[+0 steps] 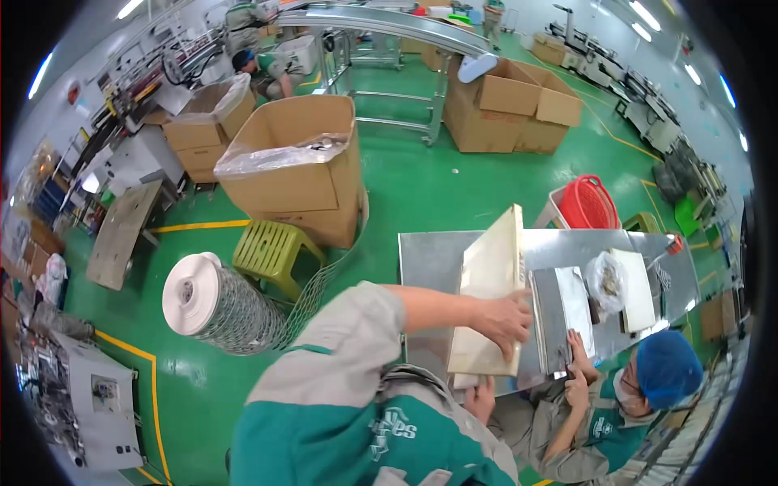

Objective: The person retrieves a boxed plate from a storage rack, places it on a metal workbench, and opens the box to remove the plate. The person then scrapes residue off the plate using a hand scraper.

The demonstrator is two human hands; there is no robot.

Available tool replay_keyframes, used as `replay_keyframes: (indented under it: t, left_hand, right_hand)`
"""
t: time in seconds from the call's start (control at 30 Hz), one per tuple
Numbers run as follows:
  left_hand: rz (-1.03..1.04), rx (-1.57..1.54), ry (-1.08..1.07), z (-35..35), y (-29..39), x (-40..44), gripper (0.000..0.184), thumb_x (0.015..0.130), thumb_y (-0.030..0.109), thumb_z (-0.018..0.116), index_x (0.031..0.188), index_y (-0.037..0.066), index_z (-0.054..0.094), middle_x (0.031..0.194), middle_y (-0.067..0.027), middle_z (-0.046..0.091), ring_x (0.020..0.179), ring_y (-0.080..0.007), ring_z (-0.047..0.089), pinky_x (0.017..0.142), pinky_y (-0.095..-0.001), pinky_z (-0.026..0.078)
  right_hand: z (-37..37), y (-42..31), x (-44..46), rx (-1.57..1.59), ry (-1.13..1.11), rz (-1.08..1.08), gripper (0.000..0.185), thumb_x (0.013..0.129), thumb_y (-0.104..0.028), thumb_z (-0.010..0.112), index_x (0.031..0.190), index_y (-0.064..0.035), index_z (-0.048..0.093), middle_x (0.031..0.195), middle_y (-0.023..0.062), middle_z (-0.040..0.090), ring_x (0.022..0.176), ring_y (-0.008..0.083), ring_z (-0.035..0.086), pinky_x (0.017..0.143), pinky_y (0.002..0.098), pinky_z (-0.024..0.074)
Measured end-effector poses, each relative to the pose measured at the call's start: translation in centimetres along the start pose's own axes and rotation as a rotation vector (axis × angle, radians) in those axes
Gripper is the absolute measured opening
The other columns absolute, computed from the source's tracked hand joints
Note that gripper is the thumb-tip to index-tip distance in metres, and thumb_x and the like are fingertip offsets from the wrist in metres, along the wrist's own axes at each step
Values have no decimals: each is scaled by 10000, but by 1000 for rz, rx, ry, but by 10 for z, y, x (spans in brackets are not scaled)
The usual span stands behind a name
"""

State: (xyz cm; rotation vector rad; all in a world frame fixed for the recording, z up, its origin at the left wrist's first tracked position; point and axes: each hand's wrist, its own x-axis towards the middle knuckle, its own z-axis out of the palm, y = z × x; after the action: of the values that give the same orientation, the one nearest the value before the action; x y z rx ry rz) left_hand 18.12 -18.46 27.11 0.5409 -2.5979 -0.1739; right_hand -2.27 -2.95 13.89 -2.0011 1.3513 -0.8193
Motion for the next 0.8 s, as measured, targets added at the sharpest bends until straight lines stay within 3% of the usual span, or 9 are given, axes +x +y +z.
replay_keyframes:
  t: [0.1,0.17,0.23,0.37,0.4,0.5,0.63,0.67,0.8]
  left_hand:
    - [46,35,129,16,-8,2,497,700,668,606,811,184,638,816,-38,516,906,-262,485,1026,-605,174]
    - [-2,-58,113,28,-19,3,508,676,677,627,753,176,649,776,-35,519,904,-257,488,1015,-585,187]
    - [-29,-75,93,41,-30,3,545,659,697,632,654,152,639,712,-37,531,868,-258,500,986,-554,221]
    - [-44,-45,33,78,-54,-4,593,662,725,607,564,141,635,619,-40,574,816,-266,523,918,-516,291]
    - [-83,-37,-42,84,-61,-8,629,671,741,581,570,124,649,622,-41,592,827,-267,524,908,-508,295]
    - [-28,-151,-46,124,-82,-36,636,693,741,566,594,122,671,635,-62,594,818,-286,510,886,-487,320]
    - [-97,-45,-240,146,-81,-66,642,695,736,552,570,116,668,634,-52,597,893,-281,540,1020,-552,244]
    - [-138,9,-447,131,-72,-59,521,731,633,602,701,120,689,764,-51,620,959,-286,535,1021,-565,250]
    - [-250,-29,-300,162,-58,-76,296,737,379,693,923,153,642,1055,-69,570,1158,-299,437,982,-596,289]
  right_hand:
    - [-32,18,-35,8,78,-133,253,864,-91,506,1056,53,585,1208,280,524,1079,377,547,935,386,424]
    - [-57,-13,-53,488,158,244,243,913,-124,472,1053,51,565,1208,217,546,1092,281,552,919,349,431]
    - [-87,-26,-75,242,280,341,245,947,-157,449,1055,41,546,1107,162,577,1010,192,546,853,315,440]
    - [-140,-79,-103,-138,452,793,432,868,-355,657,1196,-77,617,1164,247,600,1005,314,598,949,477,431]
    - [-149,-72,-123,-107,438,809,415,900,-342,609,1211,-68,606,1220,238,571,1079,294,563,987,379,414]
    - [-161,-113,-128,54,713,666,180,957,-155,455,874,-3,503,777,34,478,750,112,417,667,273,387]
    - [-181,-110,-147,346,980,735,200,976,-180,481,819,-57,465,768,-27,453,703,57,403,612,231,368]
    - [-182,-96,-153,446,967,665,219,983,-208,487,823,-62,460,768,-32,452,698,54,406,614,228,369]
    - [-175,-72,-120,529,1030,680,189,983,-192,495,850,-57,499,789,-31,497,719,45,447,641,228,402]
